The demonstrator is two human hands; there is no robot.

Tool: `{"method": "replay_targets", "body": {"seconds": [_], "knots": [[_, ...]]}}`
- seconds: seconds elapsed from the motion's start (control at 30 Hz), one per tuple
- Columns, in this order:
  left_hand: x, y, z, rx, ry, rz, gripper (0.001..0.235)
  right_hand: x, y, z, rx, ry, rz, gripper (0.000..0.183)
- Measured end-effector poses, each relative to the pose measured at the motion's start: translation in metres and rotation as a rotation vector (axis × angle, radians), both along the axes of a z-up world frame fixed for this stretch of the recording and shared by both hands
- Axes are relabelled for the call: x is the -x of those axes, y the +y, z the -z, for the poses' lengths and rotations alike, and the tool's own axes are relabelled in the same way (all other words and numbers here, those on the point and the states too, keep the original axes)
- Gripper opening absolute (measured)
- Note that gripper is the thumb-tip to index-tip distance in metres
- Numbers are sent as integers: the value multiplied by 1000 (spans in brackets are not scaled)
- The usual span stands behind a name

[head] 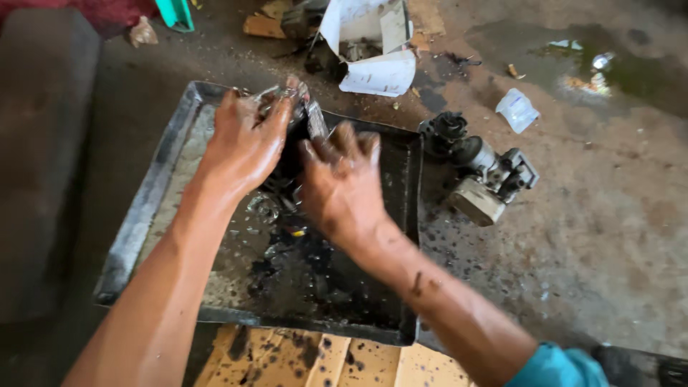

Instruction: The person scrubs a disassembled engine cylinder head with a yellow sponge in a metal tray filled with dark liquid. They rotate the part to clean multiple sides and crevices, then rinse it by hand in the same tray.

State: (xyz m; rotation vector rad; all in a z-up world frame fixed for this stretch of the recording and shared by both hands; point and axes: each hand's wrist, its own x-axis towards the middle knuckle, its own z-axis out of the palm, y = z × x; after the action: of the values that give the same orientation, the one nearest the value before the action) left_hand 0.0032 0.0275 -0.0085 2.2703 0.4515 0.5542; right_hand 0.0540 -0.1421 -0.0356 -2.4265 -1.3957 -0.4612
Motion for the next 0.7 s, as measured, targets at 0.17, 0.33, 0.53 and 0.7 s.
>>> {"method": "replay_targets", "body": {"seconds": [0.17, 0.33, 0.53, 0.7], "knots": [[9, 7, 12, -138, -2, 13, 42, 15, 1, -2, -349, 633, -24, 38], [2, 6, 23, 17, -142, 42, 38, 10, 14, -9, -752, 688, 93, 32], [7, 13, 29, -722, -213, 24, 40, 17, 26, 5, -594, 147, -48, 28], [8, 4, 31, 20, -200, -6, 33, 12, 31, 17, -746, 160, 114, 25]]}}
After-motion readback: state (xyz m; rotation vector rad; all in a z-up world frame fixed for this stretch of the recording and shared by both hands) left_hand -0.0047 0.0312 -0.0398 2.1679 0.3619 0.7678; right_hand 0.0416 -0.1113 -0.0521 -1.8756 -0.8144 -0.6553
